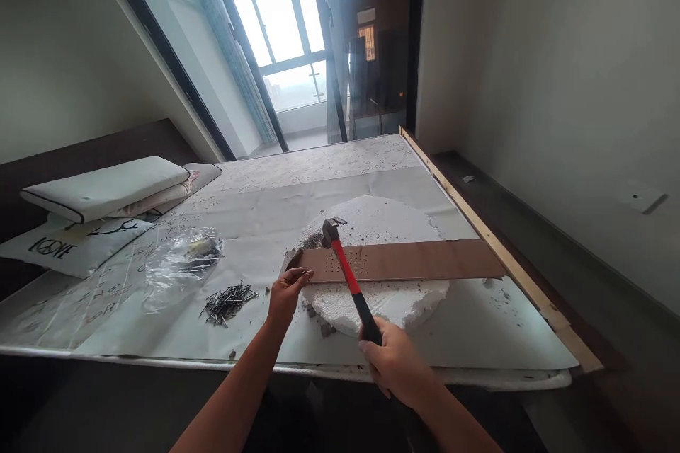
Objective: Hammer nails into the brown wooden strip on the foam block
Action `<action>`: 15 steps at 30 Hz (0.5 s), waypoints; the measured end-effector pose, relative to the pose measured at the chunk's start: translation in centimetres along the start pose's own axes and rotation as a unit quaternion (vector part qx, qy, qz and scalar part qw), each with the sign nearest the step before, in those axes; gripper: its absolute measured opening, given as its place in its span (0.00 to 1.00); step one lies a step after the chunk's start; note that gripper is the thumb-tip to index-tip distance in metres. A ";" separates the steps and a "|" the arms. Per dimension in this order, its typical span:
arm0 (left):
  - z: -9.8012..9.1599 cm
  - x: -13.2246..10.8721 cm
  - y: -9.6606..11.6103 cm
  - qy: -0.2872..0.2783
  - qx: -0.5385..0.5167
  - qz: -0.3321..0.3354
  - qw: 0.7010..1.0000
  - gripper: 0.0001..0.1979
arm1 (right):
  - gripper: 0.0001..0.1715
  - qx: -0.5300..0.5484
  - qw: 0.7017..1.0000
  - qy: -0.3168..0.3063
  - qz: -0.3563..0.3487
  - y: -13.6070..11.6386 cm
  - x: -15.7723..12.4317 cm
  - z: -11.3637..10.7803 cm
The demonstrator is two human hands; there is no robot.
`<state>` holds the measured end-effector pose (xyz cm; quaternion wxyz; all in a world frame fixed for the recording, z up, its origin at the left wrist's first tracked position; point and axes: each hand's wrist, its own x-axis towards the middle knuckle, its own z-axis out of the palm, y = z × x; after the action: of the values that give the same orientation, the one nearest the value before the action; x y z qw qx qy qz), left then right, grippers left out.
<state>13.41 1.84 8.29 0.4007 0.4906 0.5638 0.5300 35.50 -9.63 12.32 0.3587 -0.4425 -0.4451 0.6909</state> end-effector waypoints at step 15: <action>2.8 3.7 -1.3 -0.069 0.103 0.054 0.991 0.15 | 0.16 -0.080 0.993 0.014 0.084 -0.1 -0.1 -0.9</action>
<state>15.22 6.07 6.89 0.3568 0.5941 0.5592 0.4550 36.35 -9.43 12.26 0.2695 -0.5151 -0.4552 0.6744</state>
